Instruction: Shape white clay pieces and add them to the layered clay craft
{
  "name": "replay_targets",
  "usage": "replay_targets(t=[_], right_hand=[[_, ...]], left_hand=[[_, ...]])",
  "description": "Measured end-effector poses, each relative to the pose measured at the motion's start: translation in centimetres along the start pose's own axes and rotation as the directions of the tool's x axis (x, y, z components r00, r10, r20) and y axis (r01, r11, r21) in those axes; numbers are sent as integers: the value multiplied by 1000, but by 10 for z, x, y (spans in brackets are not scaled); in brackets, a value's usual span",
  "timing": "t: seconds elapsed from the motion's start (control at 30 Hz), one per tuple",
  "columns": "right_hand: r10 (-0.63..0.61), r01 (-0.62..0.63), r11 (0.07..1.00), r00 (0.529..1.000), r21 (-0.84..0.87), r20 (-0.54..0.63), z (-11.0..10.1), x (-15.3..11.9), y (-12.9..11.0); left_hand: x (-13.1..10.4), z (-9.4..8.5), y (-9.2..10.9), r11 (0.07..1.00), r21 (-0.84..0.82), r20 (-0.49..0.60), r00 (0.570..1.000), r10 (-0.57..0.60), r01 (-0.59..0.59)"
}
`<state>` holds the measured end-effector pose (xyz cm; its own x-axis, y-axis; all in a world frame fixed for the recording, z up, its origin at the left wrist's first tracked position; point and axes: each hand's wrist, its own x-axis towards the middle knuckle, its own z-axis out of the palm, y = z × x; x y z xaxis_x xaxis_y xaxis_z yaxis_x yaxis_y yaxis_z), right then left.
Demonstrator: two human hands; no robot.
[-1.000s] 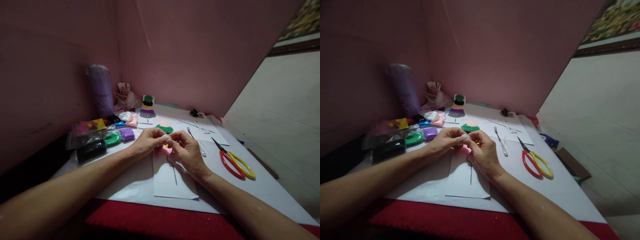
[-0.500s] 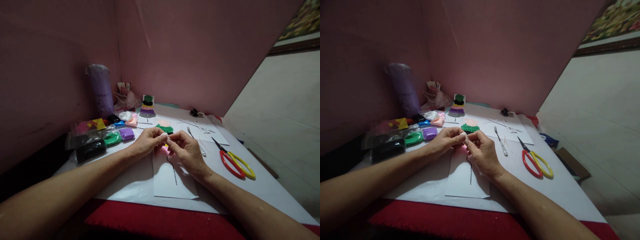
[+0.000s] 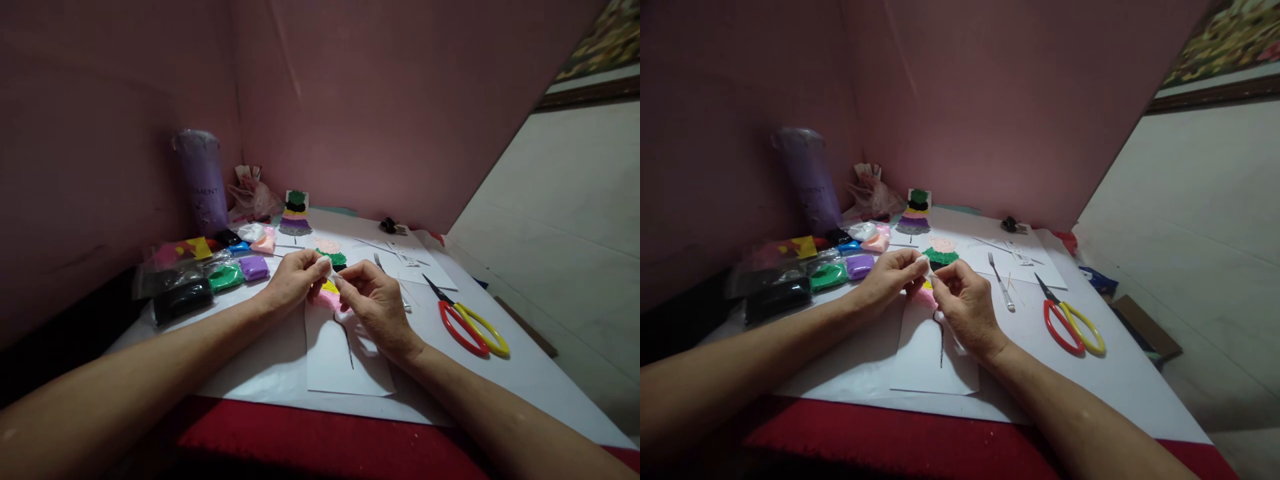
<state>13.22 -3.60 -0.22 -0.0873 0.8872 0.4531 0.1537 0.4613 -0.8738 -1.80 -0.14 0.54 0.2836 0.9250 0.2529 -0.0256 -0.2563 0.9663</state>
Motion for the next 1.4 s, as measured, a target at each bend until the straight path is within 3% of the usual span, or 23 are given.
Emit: replay_targets(t=[0.47,0.7,0.83,1.03,1.23,1.4], right_hand=[[19,-20,1000,999,-23,-31,-1,-1,0],[10,-12,997,999,-75,-36,-2,-1,5],[27,-29,997,999,-70,-22,-2,1,7],[148,-149,988,989,43,19,0,1,3],[75,-76,997,997,34,30,0,1,7],[75,-77,996,997,53,34,1,-1,6]], left_hand=[[5,-9,-5,1000,2,-312,950,25,-26],[6,-10,-3,998,-42,-382,924,26,-46],[4,-10,-1,996,-79,-338,941,7,-36],[1,-4,3,995,-97,-161,987,4,-20],[-4,0,2,999,-40,74,997,-25,28],[-4,-2,3,997,-68,83,996,-41,47]])
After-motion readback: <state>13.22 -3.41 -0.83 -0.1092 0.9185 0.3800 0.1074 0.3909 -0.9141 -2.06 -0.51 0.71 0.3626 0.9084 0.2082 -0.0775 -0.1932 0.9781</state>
